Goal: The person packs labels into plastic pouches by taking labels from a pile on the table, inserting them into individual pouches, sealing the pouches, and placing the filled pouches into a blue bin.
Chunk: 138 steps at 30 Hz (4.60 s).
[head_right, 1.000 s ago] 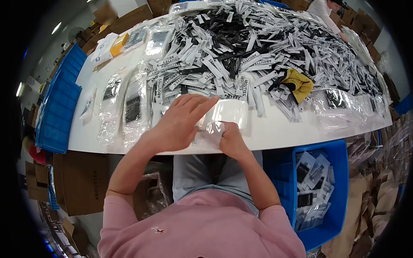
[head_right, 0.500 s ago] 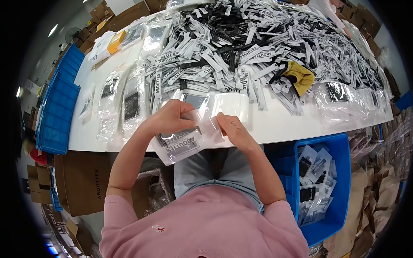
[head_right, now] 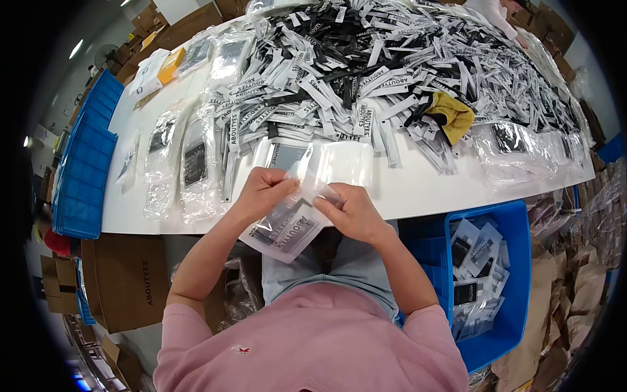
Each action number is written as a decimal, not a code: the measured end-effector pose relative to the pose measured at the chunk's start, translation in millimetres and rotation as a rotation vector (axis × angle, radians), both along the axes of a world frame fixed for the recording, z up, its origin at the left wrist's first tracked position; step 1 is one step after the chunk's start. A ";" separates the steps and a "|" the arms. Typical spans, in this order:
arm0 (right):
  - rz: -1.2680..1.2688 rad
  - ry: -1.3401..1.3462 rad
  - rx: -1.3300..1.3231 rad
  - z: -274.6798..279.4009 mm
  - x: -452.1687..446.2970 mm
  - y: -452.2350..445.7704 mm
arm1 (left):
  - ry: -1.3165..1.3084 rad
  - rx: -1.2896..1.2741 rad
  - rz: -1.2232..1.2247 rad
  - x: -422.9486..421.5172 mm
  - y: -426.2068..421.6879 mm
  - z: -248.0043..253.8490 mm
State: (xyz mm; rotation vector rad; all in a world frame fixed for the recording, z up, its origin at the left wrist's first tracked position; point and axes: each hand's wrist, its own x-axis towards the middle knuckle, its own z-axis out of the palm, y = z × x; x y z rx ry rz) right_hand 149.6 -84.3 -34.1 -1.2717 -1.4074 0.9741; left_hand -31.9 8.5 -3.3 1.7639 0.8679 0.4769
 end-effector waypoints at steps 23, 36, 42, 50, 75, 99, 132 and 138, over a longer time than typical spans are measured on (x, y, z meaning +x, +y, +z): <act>-0.855 -1.228 -0.086 28.1 222.0 -143.2 | 0.321 0.679 -0.039 -28.9 27.4 -22.8; -0.206 -1.533 0.476 -24.8 184.1 171.4 | 0.115 0.995 -0.187 -9.6 37.2 -69.5; -0.436 -0.740 0.231 -12.1 152.1 230.0 | 0.128 0.964 -0.187 -3.5 38.0 -68.6; -0.457 -0.791 -0.218 -23.2 121.1 260.7 | 0.024 0.789 -0.092 -17.3 41.8 -82.7; -0.236 0.499 -0.247 15.3 32.7 23.9 | -0.119 1.384 -0.254 29.3 -0.4 -15.3; -0.106 -0.469 0.447 20.1 -10.3 10.1 | -0.238 0.359 0.160 34.0 3.1 -17.6; -0.138 0.270 -0.107 -6.5 -20.4 27.9 | -0.028 0.893 0.169 39.0 -9.8 -16.3; -0.215 0.132 0.096 -24.0 -4.9 37.9 | 0.126 0.859 -0.120 42.7 -34.4 8.9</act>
